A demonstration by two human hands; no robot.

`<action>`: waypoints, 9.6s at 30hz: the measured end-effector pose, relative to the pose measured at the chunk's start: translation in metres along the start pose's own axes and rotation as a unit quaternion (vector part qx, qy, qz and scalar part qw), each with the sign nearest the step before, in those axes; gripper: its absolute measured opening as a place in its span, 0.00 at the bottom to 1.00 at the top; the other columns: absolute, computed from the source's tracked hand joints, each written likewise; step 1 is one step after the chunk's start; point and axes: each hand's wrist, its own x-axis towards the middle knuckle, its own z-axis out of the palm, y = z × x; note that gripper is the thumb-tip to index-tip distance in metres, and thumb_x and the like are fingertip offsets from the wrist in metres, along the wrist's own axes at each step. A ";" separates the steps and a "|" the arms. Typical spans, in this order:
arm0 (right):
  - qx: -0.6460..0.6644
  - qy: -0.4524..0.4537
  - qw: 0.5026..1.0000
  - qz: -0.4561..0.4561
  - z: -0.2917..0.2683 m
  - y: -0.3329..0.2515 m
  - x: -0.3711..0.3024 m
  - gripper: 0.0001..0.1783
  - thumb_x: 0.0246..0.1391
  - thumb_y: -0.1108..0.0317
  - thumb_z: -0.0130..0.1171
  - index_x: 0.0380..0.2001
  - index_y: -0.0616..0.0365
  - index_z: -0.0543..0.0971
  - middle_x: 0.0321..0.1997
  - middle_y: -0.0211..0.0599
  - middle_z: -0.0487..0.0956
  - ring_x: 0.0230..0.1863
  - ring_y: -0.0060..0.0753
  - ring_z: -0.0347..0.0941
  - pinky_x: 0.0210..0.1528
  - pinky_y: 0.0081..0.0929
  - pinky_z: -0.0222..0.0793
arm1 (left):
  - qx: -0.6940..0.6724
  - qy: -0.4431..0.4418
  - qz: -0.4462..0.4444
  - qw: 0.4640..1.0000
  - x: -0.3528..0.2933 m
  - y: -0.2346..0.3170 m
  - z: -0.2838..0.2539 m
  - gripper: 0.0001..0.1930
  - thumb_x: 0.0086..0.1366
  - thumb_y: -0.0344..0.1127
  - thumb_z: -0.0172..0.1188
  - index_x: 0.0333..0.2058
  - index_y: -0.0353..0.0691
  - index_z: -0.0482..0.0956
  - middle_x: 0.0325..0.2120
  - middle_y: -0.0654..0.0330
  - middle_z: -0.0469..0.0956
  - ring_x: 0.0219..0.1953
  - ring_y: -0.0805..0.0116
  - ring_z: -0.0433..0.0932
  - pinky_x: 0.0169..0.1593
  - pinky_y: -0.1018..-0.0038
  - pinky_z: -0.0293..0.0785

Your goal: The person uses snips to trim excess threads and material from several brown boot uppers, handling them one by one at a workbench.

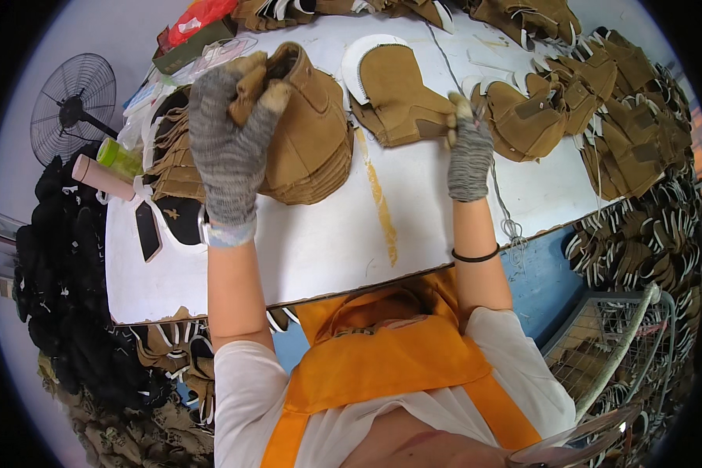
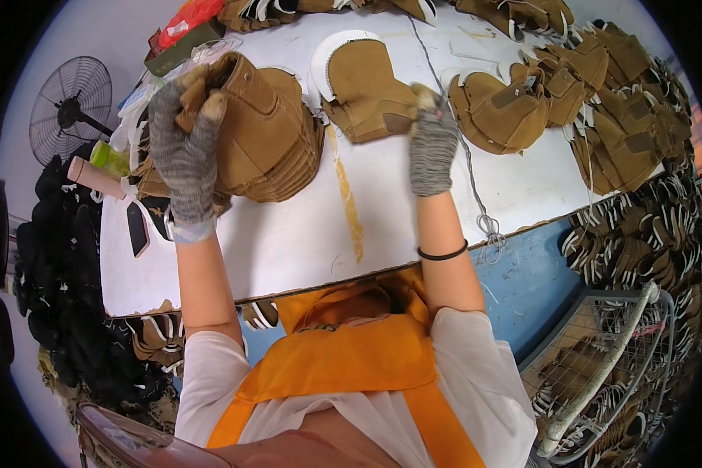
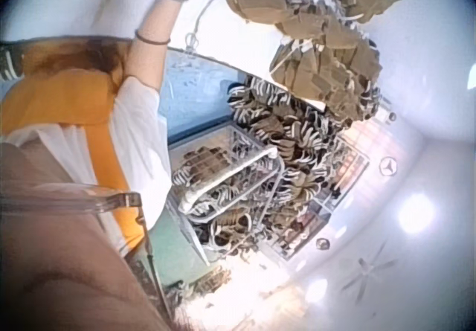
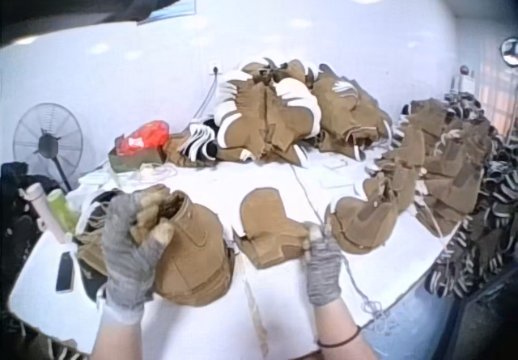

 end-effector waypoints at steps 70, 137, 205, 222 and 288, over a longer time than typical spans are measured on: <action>-0.020 0.085 0.963 -0.256 -0.098 -0.097 -0.057 0.27 0.41 0.71 0.71 0.43 0.61 0.68 0.42 0.33 0.71 0.43 0.25 0.69 0.47 0.22 0.68 | -0.537 -0.195 -0.449 0.687 -0.059 0.103 0.144 0.27 0.56 0.40 0.61 0.52 0.32 0.67 0.43 0.57 0.74 0.46 0.70 0.73 0.50 0.74 0.69; 0.064 -0.016 0.994 -0.089 -0.083 -0.116 -0.060 0.15 0.53 0.70 0.58 0.45 0.59 0.72 0.30 0.28 0.75 0.27 0.16 0.69 0.28 0.14 0.64 | -0.713 -0.027 -0.505 0.486 -0.060 0.091 0.137 0.23 0.65 0.39 0.52 0.56 0.40 0.62 0.56 0.54 0.66 0.58 0.57 0.64 0.62 0.56 0.60; 0.073 -0.210 0.931 -0.288 -0.092 -0.101 -0.082 0.24 0.39 0.61 0.72 0.37 0.62 0.74 0.40 0.44 0.77 0.37 0.34 0.76 0.35 0.26 0.73 | -0.678 -0.137 -0.496 0.525 -0.079 0.059 0.133 0.34 0.63 0.59 0.49 0.59 0.40 0.58 0.55 0.56 0.63 0.56 0.61 0.63 0.60 0.65 0.61; 0.132 -0.186 0.968 -0.107 -0.068 -0.117 -0.080 0.34 0.49 0.68 0.64 0.57 0.64 0.63 0.55 0.40 0.70 0.55 0.31 0.67 0.57 0.28 0.63 | -0.682 -0.108 -0.488 0.534 -0.076 0.067 0.125 0.35 0.62 0.60 0.48 0.60 0.43 0.57 0.57 0.57 0.60 0.59 0.60 0.60 0.62 0.62 0.57; -0.235 -0.114 0.935 -0.238 -0.044 -0.135 -0.079 0.16 0.39 0.74 0.70 0.33 0.59 0.76 0.30 0.28 0.76 0.29 0.22 0.72 0.34 0.19 0.70 | -0.251 -0.093 -0.196 0.943 -0.083 0.119 0.116 0.24 0.60 0.39 0.61 0.51 0.34 0.68 0.45 0.56 0.73 0.46 0.67 0.71 0.51 0.71 0.68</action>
